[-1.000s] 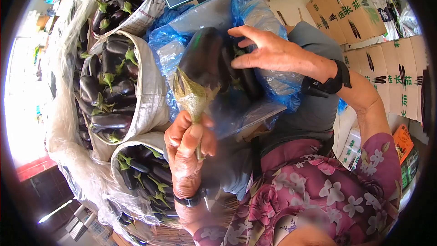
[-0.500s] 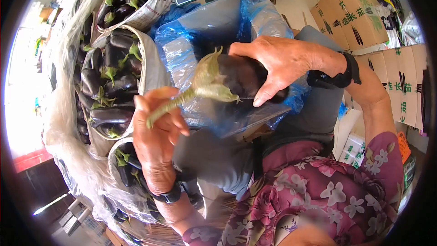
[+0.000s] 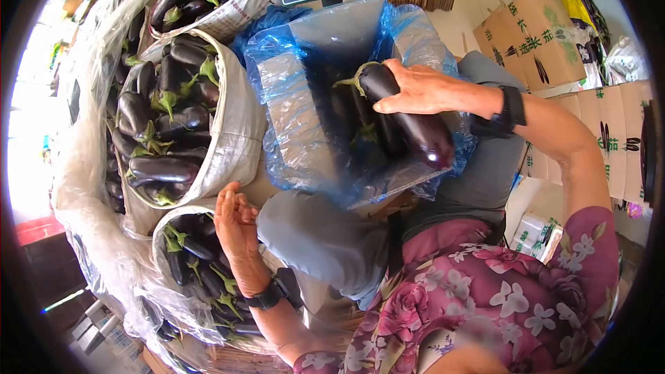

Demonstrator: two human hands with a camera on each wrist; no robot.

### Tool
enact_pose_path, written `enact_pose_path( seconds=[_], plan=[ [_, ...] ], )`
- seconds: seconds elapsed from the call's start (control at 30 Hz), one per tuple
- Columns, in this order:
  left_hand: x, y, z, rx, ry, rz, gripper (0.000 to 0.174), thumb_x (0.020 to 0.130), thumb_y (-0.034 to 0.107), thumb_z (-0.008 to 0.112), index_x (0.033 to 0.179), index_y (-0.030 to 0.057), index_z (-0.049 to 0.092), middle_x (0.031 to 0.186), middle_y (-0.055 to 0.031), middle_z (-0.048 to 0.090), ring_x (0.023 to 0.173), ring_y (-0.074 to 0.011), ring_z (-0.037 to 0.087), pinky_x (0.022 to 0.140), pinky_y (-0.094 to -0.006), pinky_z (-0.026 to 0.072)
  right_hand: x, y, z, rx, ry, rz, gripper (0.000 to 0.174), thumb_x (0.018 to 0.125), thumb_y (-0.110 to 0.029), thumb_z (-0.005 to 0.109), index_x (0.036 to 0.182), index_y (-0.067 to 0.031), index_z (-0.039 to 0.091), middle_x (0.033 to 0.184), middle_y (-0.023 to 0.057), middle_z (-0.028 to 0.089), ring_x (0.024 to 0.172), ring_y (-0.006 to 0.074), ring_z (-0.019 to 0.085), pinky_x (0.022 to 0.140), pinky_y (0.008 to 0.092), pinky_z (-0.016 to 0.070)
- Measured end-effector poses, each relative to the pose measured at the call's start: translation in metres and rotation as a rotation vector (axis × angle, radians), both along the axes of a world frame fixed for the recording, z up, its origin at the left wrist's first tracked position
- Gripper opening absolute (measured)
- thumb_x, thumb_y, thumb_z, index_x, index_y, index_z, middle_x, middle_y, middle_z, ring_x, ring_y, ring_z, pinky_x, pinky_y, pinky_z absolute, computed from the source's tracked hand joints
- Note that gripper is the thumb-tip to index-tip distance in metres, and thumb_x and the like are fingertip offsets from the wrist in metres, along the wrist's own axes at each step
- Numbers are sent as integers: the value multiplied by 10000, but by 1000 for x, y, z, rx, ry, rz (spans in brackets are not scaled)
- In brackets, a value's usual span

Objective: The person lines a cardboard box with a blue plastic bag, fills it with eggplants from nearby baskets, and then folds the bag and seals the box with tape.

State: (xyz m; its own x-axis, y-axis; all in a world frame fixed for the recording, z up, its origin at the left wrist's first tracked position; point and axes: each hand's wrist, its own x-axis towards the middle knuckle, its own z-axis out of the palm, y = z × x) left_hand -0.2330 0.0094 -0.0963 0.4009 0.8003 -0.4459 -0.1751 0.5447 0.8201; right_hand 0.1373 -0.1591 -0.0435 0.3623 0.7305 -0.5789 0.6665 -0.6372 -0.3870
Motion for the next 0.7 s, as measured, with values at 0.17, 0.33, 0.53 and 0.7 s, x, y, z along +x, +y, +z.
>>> enact_pose_path(
  seconds=[0.17,0.33,0.53,0.7],
  plan=[
    [-12,-11,-36,-29,54,25,191,969,125,549,1096,-8,602,717,-9,564,544,-43,474,515,-161,420,-9,25,-44,45,-109,-14,993,816,-559,610,1399,139,209,962,322,651,892,455,656,824,460,523],
    [-32,-20,-65,-35,119,-40,269,973,185,520,1149,-6,591,959,-62,644,826,-154,636,722,-264,525,-30,54,-82,105,-104,-140,999,819,-512,630,1417,149,180,1012,330,648,932,463,652,846,475,515],
    [-18,-56,-56,-69,120,40,235,954,175,534,1095,-2,598,831,-63,624,754,-142,622,676,-258,512,-60,80,-135,-37,61,-191,1015,868,-338,632,1481,93,-52,1217,380,545,1166,497,534,1017,475,412],
    [-39,-62,-100,-240,97,115,242,942,163,525,1090,-2,621,937,-92,652,829,-185,639,748,-292,521,-56,79,-139,-57,36,-156,1036,837,-292,654,1466,120,-59,1183,396,550,1126,487,566,984,479,444]
  ],
)
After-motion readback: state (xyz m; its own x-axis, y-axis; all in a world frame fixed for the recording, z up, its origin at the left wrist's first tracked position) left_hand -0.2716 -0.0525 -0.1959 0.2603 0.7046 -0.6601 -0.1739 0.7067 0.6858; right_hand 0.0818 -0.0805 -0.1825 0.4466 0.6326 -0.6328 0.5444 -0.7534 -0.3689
